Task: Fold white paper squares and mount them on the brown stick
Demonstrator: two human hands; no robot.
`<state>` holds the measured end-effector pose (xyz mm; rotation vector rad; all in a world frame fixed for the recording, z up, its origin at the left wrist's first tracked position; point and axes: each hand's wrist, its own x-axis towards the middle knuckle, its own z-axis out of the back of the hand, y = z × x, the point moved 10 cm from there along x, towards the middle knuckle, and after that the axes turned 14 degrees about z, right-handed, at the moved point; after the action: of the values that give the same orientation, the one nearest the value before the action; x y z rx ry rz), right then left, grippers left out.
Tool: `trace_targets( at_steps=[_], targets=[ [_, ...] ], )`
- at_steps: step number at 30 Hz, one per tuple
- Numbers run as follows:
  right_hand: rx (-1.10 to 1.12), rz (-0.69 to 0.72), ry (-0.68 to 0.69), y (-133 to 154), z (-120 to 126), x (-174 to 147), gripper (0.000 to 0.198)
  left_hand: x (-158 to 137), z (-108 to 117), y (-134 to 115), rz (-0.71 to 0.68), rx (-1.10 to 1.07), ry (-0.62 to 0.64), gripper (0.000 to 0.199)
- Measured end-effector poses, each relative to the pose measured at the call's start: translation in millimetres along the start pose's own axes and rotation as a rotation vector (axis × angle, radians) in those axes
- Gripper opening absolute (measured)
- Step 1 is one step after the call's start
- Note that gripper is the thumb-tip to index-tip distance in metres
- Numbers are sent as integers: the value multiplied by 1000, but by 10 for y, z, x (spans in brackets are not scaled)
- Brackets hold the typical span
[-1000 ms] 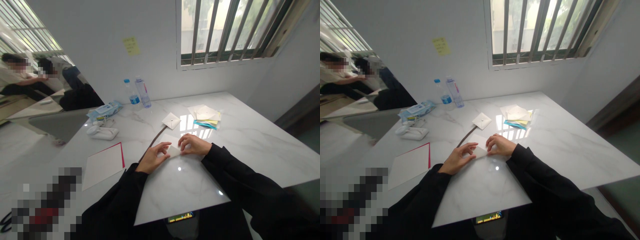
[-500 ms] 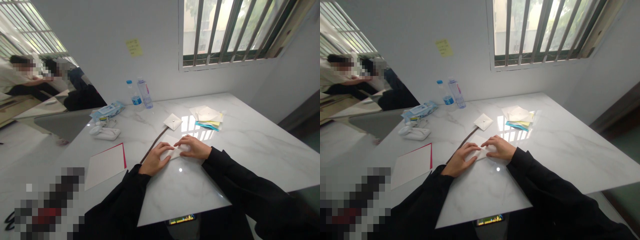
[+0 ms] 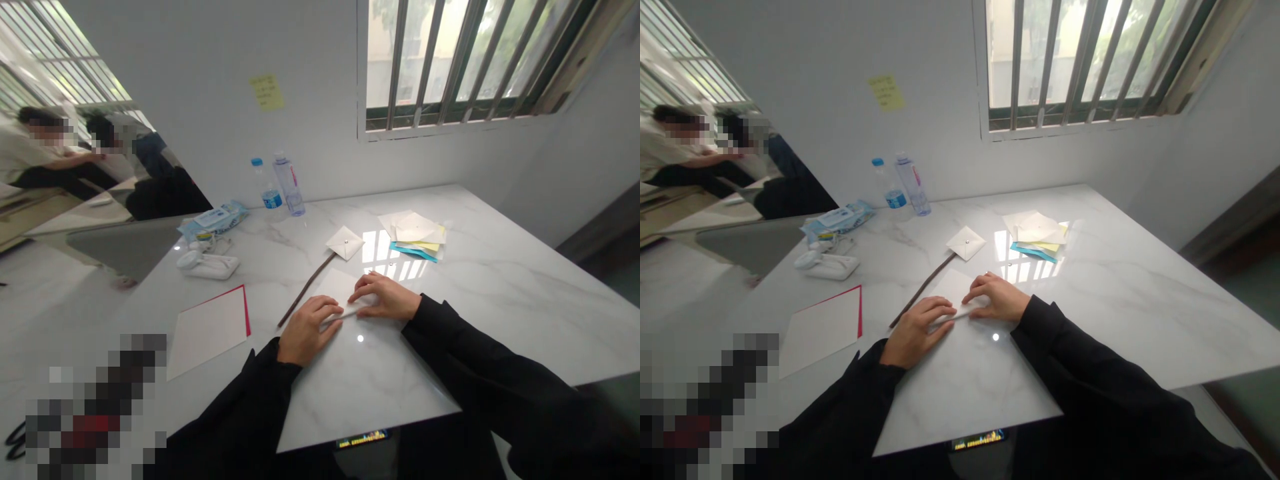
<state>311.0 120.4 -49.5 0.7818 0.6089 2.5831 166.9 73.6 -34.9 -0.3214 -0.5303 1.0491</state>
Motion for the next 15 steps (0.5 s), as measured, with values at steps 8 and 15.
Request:
trace_targets(
  at_steps=[8, 15],
  targets=[
    [41, -30, 57, 14, 23, -9, 22, 8, 13, 13, 3, -61, -5, 7],
    [37, -22, 49, 4, 18, -13, 20, 25, 3, 39, 57, -26, 23, 5]
  ],
)
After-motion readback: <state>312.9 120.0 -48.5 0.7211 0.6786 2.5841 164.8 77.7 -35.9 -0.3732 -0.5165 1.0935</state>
